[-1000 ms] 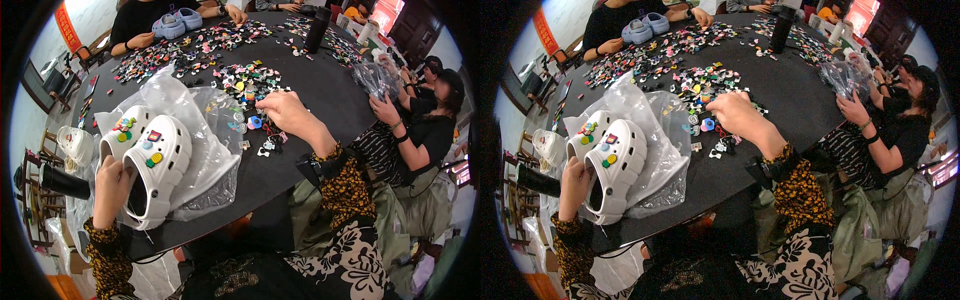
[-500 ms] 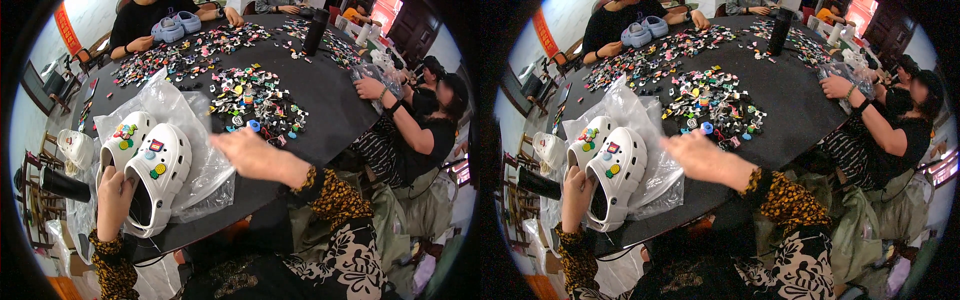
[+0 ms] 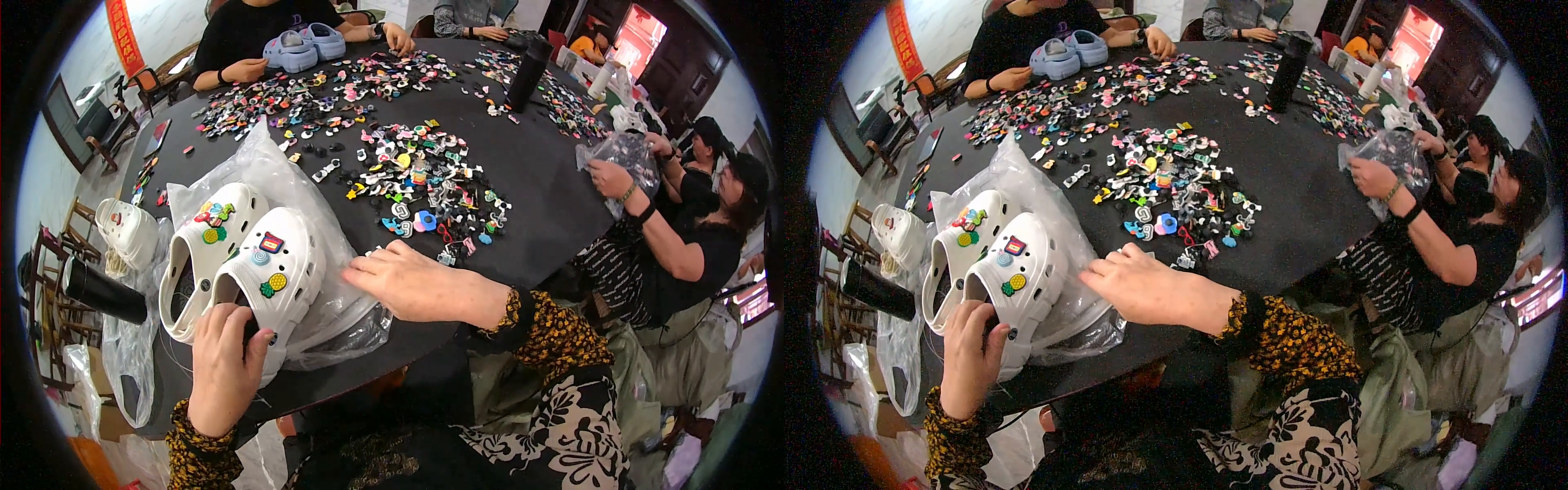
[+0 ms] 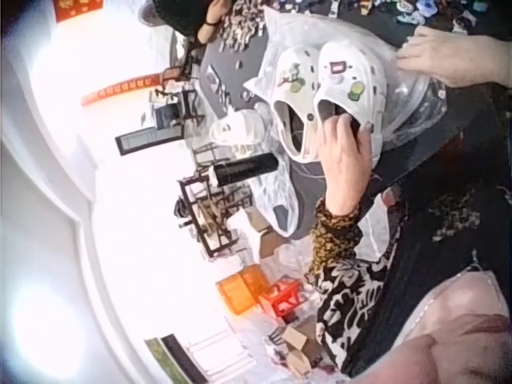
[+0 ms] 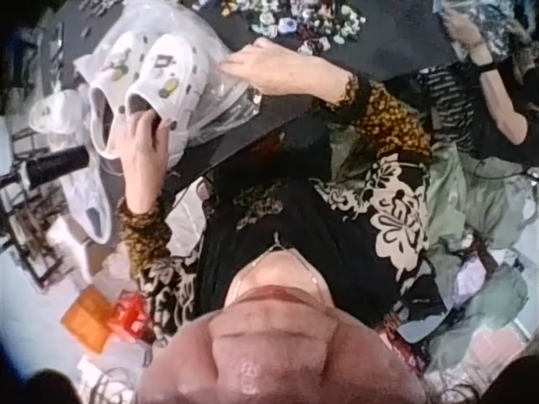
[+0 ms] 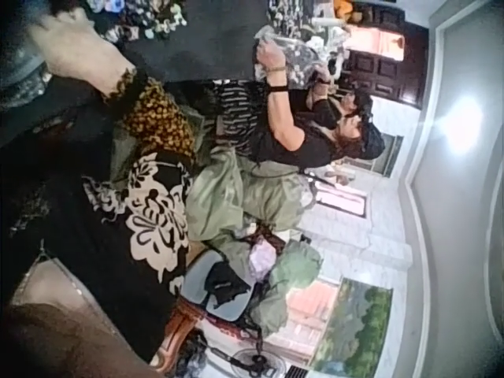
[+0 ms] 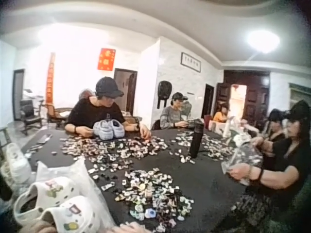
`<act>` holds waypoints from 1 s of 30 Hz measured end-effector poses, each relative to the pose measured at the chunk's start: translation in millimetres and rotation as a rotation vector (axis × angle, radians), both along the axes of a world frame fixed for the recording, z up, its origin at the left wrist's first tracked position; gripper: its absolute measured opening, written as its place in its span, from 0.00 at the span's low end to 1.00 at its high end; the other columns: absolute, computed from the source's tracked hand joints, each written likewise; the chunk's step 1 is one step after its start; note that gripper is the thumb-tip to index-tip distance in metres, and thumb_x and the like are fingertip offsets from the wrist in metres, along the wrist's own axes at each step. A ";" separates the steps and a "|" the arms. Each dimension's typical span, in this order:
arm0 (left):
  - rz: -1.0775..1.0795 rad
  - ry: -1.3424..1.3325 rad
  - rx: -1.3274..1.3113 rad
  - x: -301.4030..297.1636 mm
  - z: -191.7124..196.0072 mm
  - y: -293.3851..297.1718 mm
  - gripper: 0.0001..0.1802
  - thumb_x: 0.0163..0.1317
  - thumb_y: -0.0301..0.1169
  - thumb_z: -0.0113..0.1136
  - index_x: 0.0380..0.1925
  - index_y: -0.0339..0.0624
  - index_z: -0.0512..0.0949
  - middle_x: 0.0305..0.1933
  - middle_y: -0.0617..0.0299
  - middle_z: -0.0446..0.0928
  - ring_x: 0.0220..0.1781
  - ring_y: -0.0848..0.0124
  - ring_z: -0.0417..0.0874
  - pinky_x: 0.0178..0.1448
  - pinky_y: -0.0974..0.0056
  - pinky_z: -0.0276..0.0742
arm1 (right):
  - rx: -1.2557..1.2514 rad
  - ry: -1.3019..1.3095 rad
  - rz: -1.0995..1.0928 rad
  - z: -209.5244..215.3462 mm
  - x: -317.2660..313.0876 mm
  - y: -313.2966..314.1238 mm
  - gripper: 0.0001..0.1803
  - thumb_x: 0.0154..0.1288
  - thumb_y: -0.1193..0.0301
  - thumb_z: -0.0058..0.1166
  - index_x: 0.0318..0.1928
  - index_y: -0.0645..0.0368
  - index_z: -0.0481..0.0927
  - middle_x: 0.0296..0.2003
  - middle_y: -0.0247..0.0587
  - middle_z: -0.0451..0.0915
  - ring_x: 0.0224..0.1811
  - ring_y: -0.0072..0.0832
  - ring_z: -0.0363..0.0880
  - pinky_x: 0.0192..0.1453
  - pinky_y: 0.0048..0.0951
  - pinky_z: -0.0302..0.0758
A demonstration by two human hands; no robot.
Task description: Manually inserting decorative charms into the holes of white clogs.
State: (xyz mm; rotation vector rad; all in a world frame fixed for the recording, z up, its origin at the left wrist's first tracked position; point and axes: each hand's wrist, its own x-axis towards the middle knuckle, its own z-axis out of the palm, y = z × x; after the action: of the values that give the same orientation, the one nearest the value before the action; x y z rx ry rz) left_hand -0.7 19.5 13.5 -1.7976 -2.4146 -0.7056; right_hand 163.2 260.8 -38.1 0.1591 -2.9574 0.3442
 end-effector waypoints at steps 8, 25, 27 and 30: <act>0.038 -0.204 -0.136 -8.8 7.7 19.2 0.17 0.61 0.36 0.64 0.33 0.30 0.72 0.30 0.46 0.72 0.31 0.46 0.75 0.35 0.51 0.70 | -0.021 0.021 -0.022 19.0 3.3 8.1 0.13 0.58 0.76 0.52 0.45 0.60 0.77 0.41 0.39 0.78 0.48 0.36 0.77 0.53 0.38 0.68; 0.168 -0.410 0.057 -14.5 -25.2 32.1 0.16 0.57 0.34 0.63 0.23 0.29 0.75 0.15 0.49 0.72 0.17 0.57 0.74 0.25 0.58 0.68 | -0.042 0.230 -0.424 -5.2 -9.1 149.1 0.16 0.60 0.77 0.50 0.49 0.64 0.78 0.46 0.51 0.80 0.50 0.47 0.78 0.54 0.40 0.75; 0.181 -0.398 0.057 -13.4 -27.0 32.8 0.15 0.56 0.33 0.63 0.23 0.29 0.75 0.15 0.49 0.73 0.17 0.56 0.75 0.26 0.58 0.69 | -0.030 0.229 -0.426 -14.0 -10.1 153.4 0.16 0.60 0.77 0.50 0.50 0.64 0.78 0.47 0.52 0.80 0.52 0.47 0.78 0.55 0.40 0.74; 0.176 -0.405 0.073 -12.3 -24.3 30.3 0.15 0.56 0.33 0.63 0.23 0.29 0.75 0.16 0.48 0.73 0.18 0.54 0.76 0.26 0.57 0.70 | -0.067 0.071 -0.455 -12.6 -7.8 150.0 0.15 0.59 0.79 0.48 0.48 0.65 0.79 0.45 0.52 0.81 0.50 0.46 0.79 0.54 0.39 0.76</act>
State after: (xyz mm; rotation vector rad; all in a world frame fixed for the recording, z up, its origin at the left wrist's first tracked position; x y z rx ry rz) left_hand -13.0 49.8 -10.8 -1.5083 -2.7006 -1.2189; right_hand 155.3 410.8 -50.7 -0.4903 -2.7944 0.3603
